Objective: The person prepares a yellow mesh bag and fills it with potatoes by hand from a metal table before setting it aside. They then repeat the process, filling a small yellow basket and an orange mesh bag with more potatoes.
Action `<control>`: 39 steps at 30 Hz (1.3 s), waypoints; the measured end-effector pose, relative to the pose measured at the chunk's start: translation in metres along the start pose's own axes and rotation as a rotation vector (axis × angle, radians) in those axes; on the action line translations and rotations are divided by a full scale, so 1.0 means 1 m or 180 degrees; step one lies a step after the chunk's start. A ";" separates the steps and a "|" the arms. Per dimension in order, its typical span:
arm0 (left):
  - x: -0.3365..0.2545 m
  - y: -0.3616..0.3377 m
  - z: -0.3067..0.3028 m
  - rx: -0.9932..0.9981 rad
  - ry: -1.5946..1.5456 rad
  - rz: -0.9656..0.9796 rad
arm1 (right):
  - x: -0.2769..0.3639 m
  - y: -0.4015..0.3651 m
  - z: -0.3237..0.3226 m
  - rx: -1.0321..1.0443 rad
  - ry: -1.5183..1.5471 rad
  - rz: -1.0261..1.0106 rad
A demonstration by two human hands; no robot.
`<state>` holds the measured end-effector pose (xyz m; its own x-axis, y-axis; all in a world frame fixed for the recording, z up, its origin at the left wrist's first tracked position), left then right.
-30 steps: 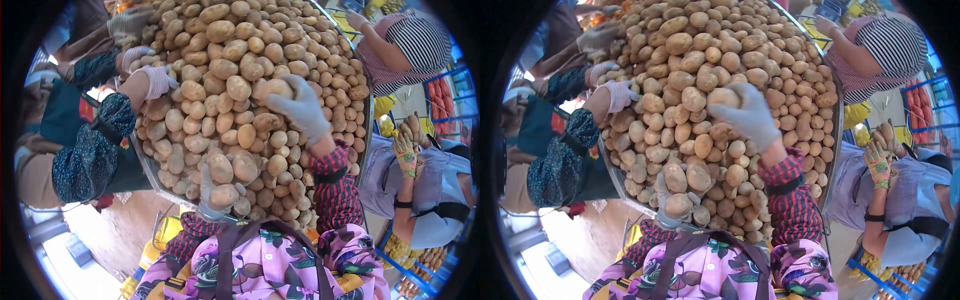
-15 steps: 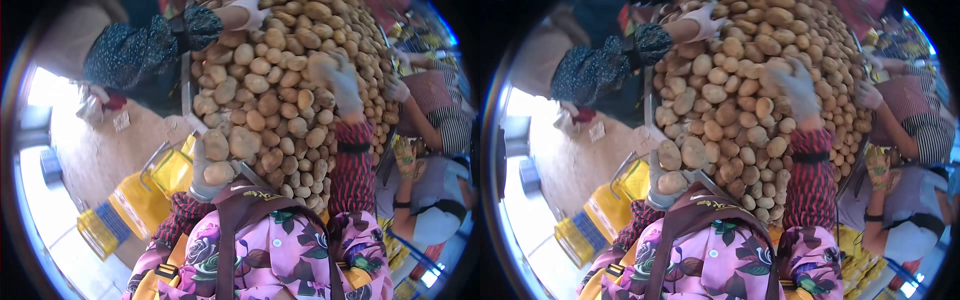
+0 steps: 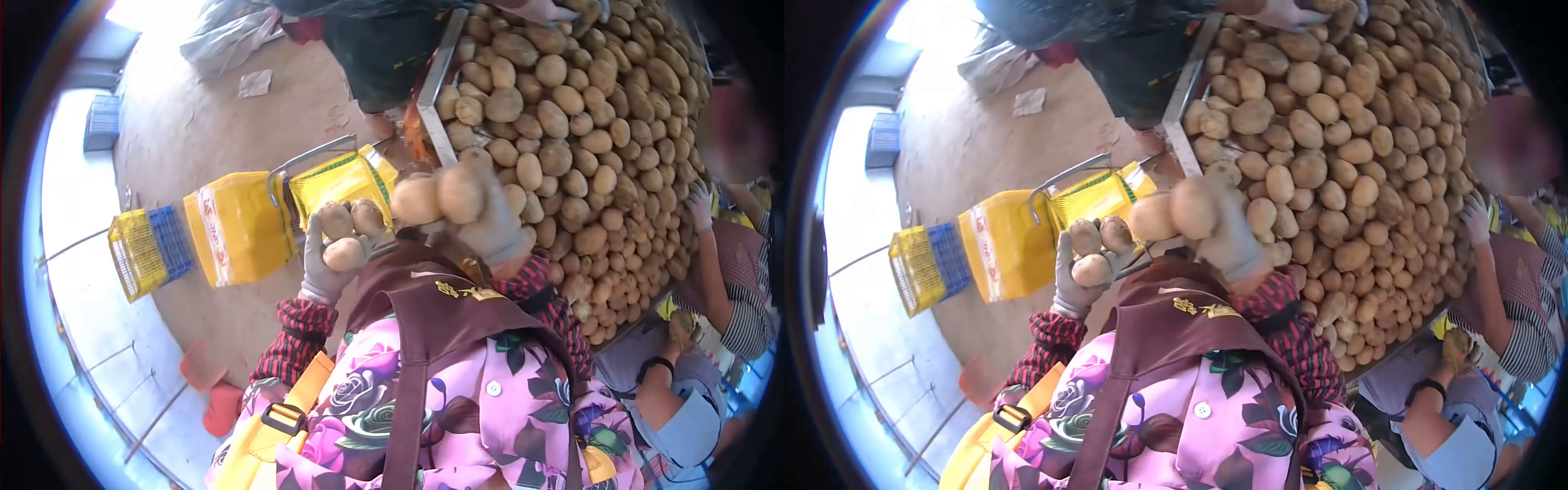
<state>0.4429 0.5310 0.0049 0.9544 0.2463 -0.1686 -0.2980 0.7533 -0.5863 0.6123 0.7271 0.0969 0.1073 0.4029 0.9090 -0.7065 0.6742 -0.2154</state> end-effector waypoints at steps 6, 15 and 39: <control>-0.009 0.029 -0.040 -0.0371 -0.0431 -0.0135 | -0.043 0.028 0.079 0.0556 0.0228 0.1127; 0.036 0.057 0.082 0.0490 0.2959 0.0117 | 0.050 -0.080 -0.107 -0.2030 -0.1915 0.0127; 0.230 0.200 0.386 0.2375 0.8511 0.3274 | 0.235 0.095 -0.214 -0.2366 -0.4628 -0.0861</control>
Point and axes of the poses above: each hand's wrist, its own y-axis towards the middle knuckle, its own z-axis out of the palm, x = y × z, the point moved 8 cm from there along y, towards the middle knuckle, and after that the axes turned 3 degrees about z, right-handed, at the moved point
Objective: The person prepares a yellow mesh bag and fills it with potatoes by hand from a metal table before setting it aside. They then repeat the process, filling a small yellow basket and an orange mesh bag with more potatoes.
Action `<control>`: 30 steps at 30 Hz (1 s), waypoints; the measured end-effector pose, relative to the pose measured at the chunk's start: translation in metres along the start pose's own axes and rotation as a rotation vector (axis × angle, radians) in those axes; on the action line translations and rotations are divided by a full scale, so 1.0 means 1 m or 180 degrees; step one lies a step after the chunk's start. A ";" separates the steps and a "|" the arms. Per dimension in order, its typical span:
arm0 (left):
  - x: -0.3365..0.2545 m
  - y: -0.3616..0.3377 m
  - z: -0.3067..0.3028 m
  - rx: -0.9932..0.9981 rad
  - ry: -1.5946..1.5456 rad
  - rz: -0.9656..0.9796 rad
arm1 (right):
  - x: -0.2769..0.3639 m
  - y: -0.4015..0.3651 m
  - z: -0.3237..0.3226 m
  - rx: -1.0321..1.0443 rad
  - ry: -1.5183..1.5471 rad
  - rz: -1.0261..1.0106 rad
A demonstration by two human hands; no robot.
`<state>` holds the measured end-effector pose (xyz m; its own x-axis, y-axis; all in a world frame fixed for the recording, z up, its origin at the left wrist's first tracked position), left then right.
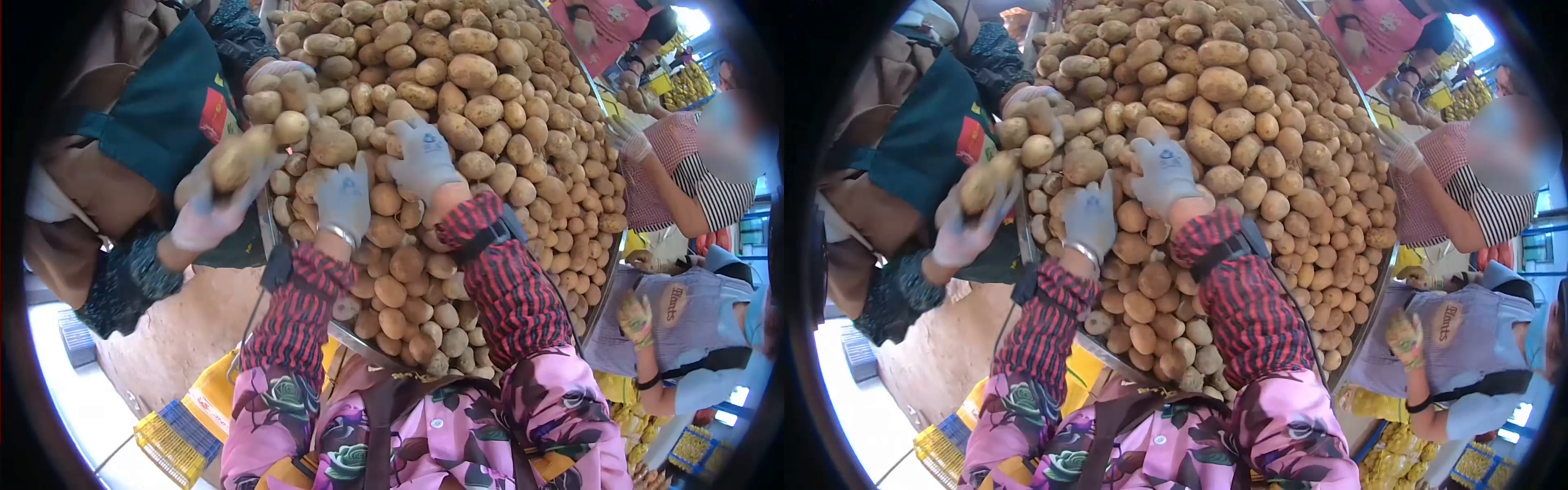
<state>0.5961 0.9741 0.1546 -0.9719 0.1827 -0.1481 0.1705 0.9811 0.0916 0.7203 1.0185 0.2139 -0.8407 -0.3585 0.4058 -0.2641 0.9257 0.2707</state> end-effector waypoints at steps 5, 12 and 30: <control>0.004 0.003 -0.034 0.0028 -0.0837 0.0458 | -0.042 -0.090 -0.061 -0.0298 0.2578 0.0635; -0.057 -0.092 0.009 0.1781 -0.7312 -0.0181 | -0.099 -0.194 -0.039 -0.0669 0.7158 0.2049; -0.107 -0.127 0.032 0.2719 -0.8873 -0.2094 | -0.114 -0.003 -0.049 0.0043 0.0456 0.0785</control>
Point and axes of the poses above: each hand's wrist, its own y-axis towards the middle knuckle, its own z-axis out of the palm, x = y × z, the point moved 8 cm from there along y, towards the middle knuckle, and after that the axes turned 3 degrees about z, right-handed, at the moved point
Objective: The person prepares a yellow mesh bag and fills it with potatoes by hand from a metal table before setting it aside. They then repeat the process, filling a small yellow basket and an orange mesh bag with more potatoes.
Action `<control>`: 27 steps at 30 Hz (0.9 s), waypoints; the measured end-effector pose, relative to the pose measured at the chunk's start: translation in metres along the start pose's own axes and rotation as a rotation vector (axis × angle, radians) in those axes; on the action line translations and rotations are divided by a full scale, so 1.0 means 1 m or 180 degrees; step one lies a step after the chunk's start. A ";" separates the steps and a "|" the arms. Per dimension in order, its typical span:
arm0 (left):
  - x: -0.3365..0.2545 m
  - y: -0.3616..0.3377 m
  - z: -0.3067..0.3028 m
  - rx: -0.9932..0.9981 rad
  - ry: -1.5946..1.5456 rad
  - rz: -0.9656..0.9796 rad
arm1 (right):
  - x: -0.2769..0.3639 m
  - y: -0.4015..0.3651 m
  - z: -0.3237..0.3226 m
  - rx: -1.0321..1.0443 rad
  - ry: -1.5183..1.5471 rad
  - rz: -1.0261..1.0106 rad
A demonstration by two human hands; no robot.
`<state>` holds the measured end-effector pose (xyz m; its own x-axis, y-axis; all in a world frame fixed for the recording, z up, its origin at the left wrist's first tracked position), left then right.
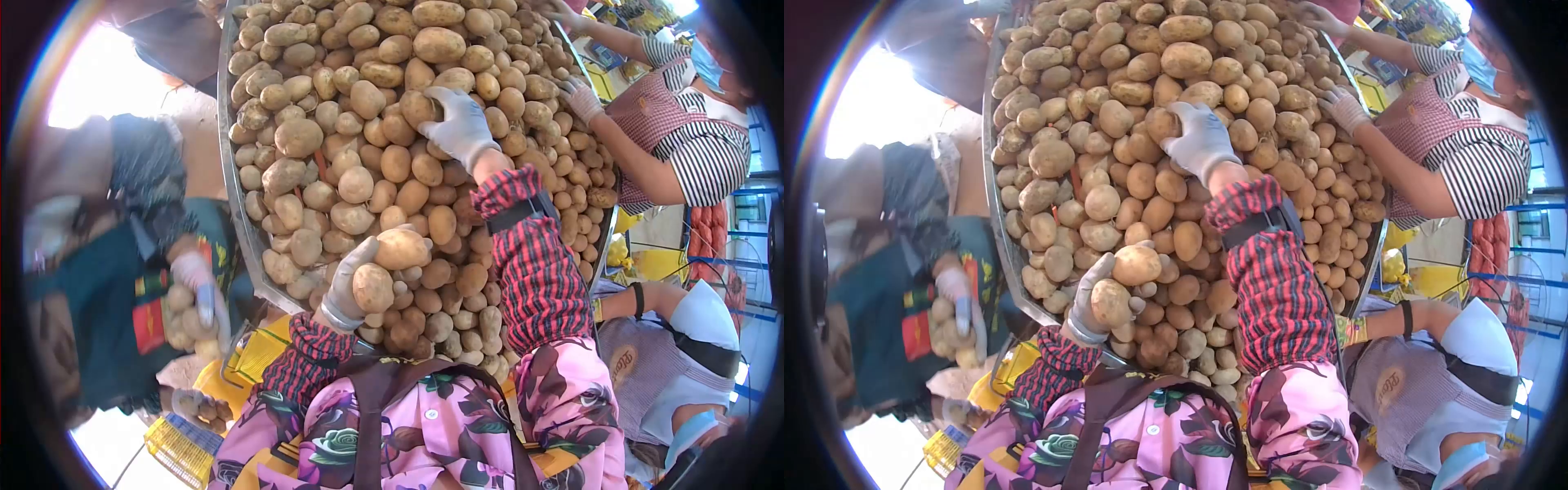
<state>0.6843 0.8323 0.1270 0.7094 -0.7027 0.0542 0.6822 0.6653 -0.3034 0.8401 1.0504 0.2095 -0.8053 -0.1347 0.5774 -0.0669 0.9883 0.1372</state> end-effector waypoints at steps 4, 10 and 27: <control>-0.006 -0.001 0.009 0.0231 -0.0156 0.0099 | -0.027 -0.038 0.006 0.0467 0.2687 0.0635; -0.004 -0.012 -0.025 0.0222 0.0033 0.0040 | 0.037 -0.074 0.026 0.0700 -0.0215 0.0064; 0.023 -0.060 -0.011 0.1028 -0.0792 0.0411 | 0.098 -0.238 0.023 0.0676 0.1747 0.0127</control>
Point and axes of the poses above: each hand's wrist, its own y-axis towards the middle knuckle, its own z-axis out of the palm, x = y × z, the point moved 8 cm from there along y, towards the middle knuckle, and after that the axes turned 3 degrees about z, right-handed, at the moved point
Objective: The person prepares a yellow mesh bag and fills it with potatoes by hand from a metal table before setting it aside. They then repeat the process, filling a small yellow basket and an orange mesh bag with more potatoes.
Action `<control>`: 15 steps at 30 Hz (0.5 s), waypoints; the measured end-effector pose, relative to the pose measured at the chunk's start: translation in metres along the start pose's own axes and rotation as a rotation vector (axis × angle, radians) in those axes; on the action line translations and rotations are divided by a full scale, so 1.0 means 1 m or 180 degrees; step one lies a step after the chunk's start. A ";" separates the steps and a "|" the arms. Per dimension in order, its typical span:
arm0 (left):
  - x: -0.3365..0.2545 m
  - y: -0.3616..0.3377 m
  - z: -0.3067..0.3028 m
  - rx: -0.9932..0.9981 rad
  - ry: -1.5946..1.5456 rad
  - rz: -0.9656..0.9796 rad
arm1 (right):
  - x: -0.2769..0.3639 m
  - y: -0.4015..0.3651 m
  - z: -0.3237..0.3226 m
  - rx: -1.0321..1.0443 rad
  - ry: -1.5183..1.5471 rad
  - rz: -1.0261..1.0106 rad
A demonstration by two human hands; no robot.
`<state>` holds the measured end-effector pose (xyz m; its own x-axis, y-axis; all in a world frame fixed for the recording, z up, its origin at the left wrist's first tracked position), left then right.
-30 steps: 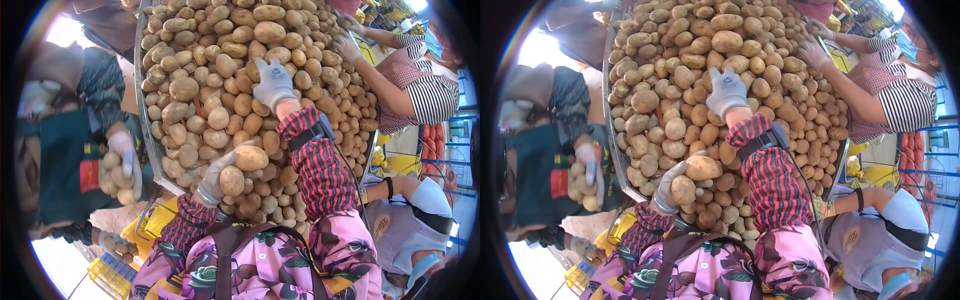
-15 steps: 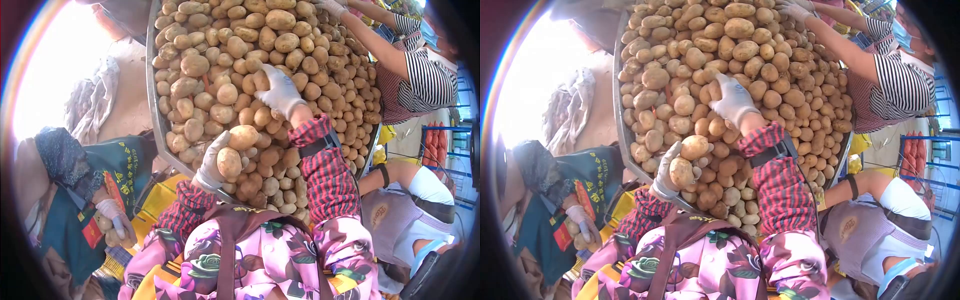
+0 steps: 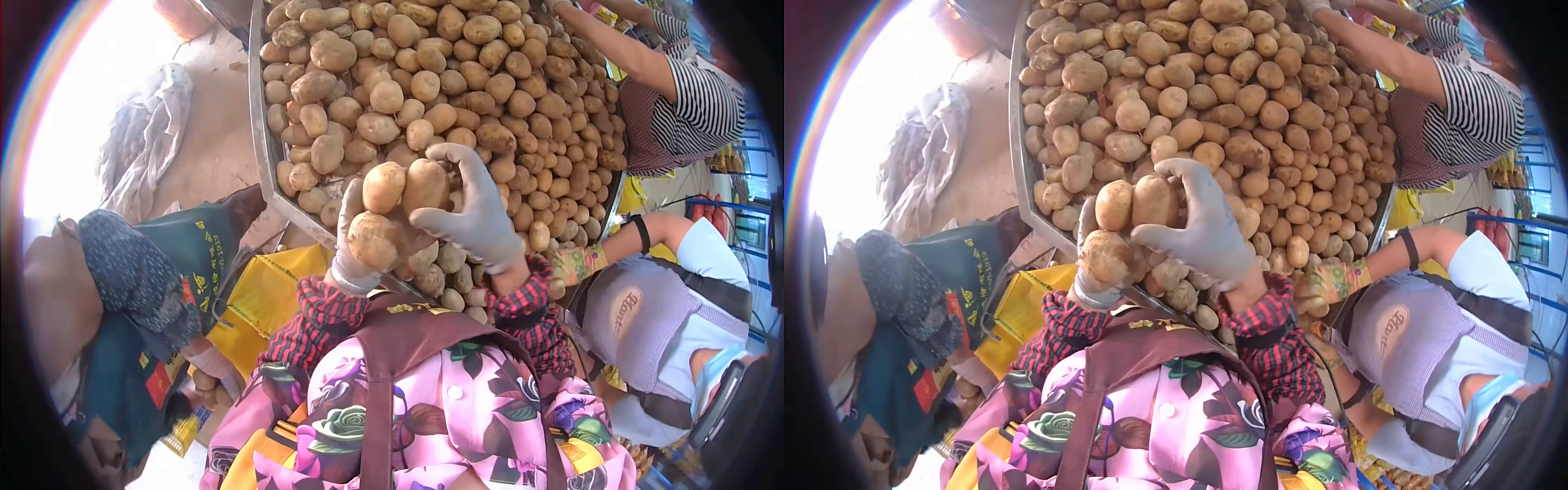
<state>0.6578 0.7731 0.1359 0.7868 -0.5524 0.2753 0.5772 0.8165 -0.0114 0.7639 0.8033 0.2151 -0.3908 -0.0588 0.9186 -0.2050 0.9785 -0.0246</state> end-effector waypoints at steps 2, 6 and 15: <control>0.003 -0.008 -0.003 -0.0020 -0.0083 -0.0044 | -0.010 -0.001 0.002 0.0175 0.0622 -0.0356; 0.002 -0.015 0.009 0.0266 0.0912 0.0338 | -0.007 -0.008 0.021 0.0785 0.1548 0.0199; -0.001 -0.030 -0.021 0.0326 0.0293 -0.0125 | -0.004 -0.024 0.013 -0.0618 -0.0457 -0.0198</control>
<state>0.6449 0.7457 0.1154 0.7834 -0.5935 0.1842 0.5864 0.8042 0.0972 0.7591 0.7780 0.2066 -0.5092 -0.1340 0.8502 -0.0618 0.9909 0.1192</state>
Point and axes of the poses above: each hand's wrist, its own y-axis towards the middle knuckle, its own z-axis out of the palm, x = y × z, the point moved 8 cm from there along y, towards the middle knuckle, and after that the axes turned 3 degrees about z, right-handed, at the moved point
